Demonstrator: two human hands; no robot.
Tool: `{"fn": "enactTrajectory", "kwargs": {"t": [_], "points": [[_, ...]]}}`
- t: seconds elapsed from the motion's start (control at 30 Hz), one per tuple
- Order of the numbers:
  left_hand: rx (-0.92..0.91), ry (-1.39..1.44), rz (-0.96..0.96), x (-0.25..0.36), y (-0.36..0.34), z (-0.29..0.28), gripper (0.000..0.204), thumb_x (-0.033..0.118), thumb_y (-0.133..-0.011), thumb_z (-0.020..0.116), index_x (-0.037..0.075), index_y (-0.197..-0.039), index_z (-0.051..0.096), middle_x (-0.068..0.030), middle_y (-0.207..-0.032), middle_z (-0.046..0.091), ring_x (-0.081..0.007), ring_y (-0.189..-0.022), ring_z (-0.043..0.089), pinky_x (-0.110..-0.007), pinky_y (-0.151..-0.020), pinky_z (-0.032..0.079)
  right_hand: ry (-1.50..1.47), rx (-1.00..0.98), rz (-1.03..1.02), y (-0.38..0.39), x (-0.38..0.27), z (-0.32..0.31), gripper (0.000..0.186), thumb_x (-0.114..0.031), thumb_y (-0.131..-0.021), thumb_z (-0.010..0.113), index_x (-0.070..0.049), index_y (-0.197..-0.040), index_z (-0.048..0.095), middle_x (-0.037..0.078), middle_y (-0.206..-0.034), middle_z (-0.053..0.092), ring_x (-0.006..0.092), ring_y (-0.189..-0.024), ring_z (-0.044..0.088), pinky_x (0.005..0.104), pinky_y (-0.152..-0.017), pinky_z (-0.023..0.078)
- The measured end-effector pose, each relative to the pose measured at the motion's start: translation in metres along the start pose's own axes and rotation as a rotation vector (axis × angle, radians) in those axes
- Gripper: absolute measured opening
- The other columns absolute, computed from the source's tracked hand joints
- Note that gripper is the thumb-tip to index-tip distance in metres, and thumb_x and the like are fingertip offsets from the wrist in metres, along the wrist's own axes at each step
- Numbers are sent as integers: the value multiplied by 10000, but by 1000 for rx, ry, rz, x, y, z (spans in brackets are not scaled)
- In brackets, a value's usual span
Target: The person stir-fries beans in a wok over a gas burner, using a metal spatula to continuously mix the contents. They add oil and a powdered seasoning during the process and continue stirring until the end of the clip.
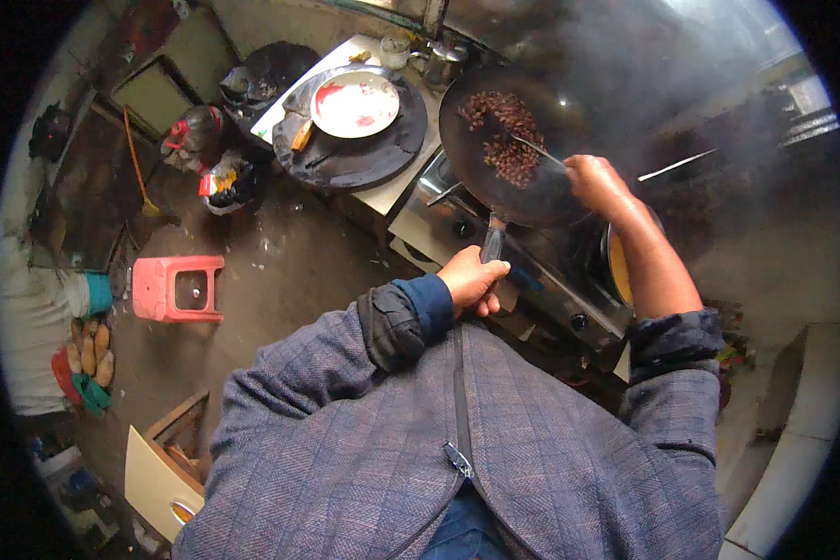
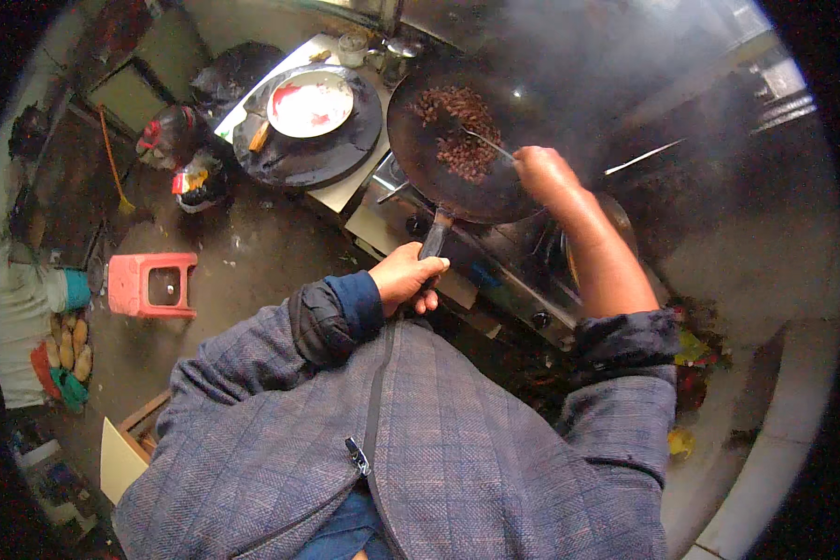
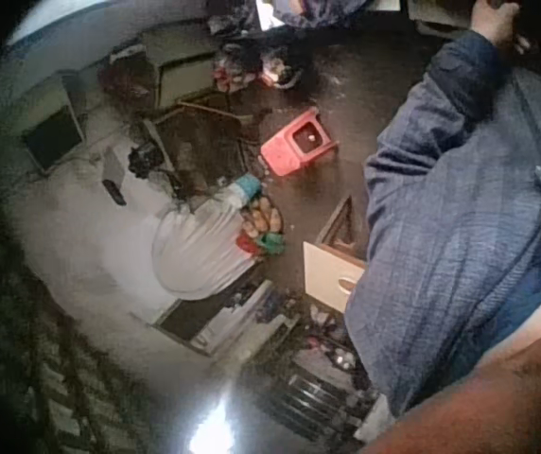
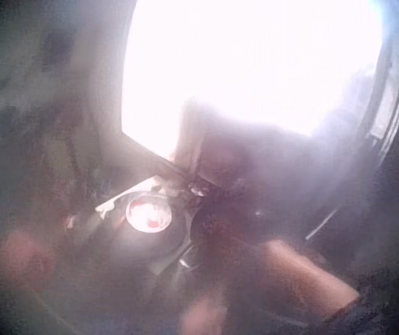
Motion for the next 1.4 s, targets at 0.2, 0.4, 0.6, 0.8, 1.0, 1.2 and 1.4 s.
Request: {"fn": "enactTrajectory", "kwargs": {"t": [0.2, 0.4, 0.6, 0.8, 1.0, 1.2, 1.4], "points": [[5, -173, -37, 5, -3, -5, 285, 269, -1051, 642, 53, -1025, 457, -46, -768, 541, -165, -524, 619, -318, -396, 461, 385, -359, -48, 49, 59, -92, 253, -131, -855, 777, -56, -1095, 802, 172, -1084, 783, 377, -1075, 737, 435, -929, 585], [37, -189, -28, 3, -2, -9, 322, 310, -1038, 651, 36, -1093, 490, -67, -631, 595, -160, -456, 570, -321, -400, 420, 454, -231, 33, 18, 81, -36, 153, -182, -901, 712, -107, -994, 806, 205, -1059, 780, 408, -1025, 757, 525, -854, 596], [17, -186, -45, 3, 0, -9, 285, 292, -1048, 659, 89, -999, 465, -26, -757, 539, -142, -509, 585, -300, -412, 438, 264, 213, -24, 3, 57, 23, 298, -223, -972, 660, -183, -1263, 715, 176, -1105, 731, 405, -1033, 730, 513, -893, 585], [-27, -212, -63, 6, 1, -9, 281, 295, -1052, 654, 90, -988, 473, -30, -781, 546, -141, -525, 585, -297, -424, 442, 507, -97, -280, 38, 29, -69, 215, -185, -940, 666, -154, -1127, 768, 155, -995, 742, 393, -924, 742, 509, -842, 590], [-30, -205, -25, 7, -1, -8, 302, 260, -1049, 665, 37, -1103, 468, -55, -736, 572, -150, -500, 591, -308, -413, 443, 414, -427, -134, 51, 11, -69, 144, -186, -915, 668, -93, -928, 776, 185, -959, 775, 396, -983, 754, 505, -853, 594], [-14, -182, -41, 10, 4, -5, 284, 283, -1047, 661, 99, -1013, 448, -32, -776, 539, -142, -516, 578, -292, -418, 421, 110, -120, 41, -1, 13, 7, 244, -214, -989, 602, -71, -1106, 762, 231, -1117, 759, 445, -1100, 717, 534, -908, 569], [-39, -207, -55, 10, 5, -6, 292, 282, -1042, 672, 110, -1016, 438, -32, -771, 541, -143, -500, 572, -301, -404, 409, 230, -193, 10, 19, 72, -71, 174, -187, -912, 717, -58, -1010, 779, 227, -1011, 762, 440, -1033, 730, 507, -854, 577]]}}
Point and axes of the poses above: each hand's wrist, its own y-axis away from the middle knuckle, its own z-axis out of the palm, x = y × z, the point moved 7 cm from there along -y, towards the middle knuckle
